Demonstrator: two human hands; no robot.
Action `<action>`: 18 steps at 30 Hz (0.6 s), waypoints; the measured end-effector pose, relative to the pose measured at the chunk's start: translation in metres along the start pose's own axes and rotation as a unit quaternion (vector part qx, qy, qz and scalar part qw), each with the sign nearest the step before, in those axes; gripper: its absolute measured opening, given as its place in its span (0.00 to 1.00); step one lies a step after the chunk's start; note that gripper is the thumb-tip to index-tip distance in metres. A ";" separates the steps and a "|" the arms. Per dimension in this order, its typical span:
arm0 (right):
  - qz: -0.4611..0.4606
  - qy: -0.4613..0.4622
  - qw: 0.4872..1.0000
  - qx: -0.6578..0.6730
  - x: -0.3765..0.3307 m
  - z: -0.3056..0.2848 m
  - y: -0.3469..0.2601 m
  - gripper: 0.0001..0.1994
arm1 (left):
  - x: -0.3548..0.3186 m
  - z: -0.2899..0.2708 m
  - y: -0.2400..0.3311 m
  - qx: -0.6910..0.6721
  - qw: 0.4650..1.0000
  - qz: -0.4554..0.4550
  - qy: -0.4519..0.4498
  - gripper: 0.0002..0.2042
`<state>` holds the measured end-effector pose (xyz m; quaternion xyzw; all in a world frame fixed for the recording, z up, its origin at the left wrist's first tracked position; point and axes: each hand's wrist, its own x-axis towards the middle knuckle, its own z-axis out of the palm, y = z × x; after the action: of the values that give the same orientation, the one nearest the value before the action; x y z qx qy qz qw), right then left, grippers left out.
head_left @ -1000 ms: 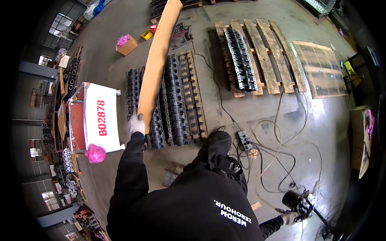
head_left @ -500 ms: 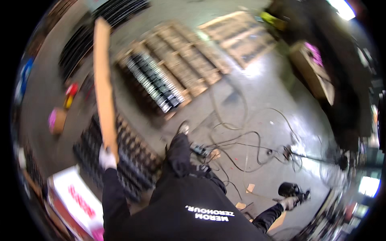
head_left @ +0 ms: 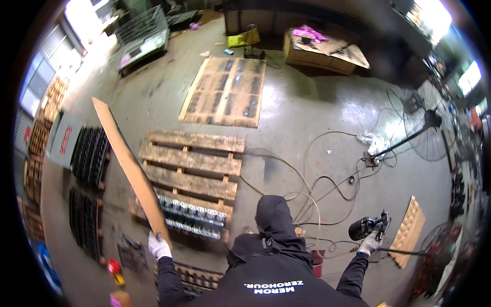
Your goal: The person assembles a stack of metal engine blocks on a wooden pallet. They then use a spray gun to apply a dark coating to the blocks, using a piece of cardboard as a shield to protect adjacent parts from overspray. The person moves between stacks of parts to repeat the painting process.
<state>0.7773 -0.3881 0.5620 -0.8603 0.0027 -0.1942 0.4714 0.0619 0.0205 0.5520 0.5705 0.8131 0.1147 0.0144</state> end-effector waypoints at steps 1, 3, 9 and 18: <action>-0.014 -0.009 1.000 -0.007 -0.005 0.010 0.005 0.19 | 0.023 0.011 0.006 -0.009 0.999 0.035 0.022 0.22; 0.027 -0.020 0.999 0.006 -0.009 0.026 0.011 0.16 | 0.057 0.025 0.060 -0.032 0.997 0.065 0.031 0.21; 0.097 -0.057 0.991 0.071 -0.003 0.131 -0.020 0.19 | 0.154 0.056 0.195 0.034 0.980 0.187 0.067 0.16; 0.103 -0.072 0.990 0.066 0.119 0.330 -0.033 0.12 | 0.246 0.060 0.524 0.025 0.955 0.291 0.046 0.14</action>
<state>0.9920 -0.1249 0.4702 -0.8343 0.0450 -0.0819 0.5433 0.4702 0.4285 0.6264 0.7769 0.6140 0.1197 -0.0711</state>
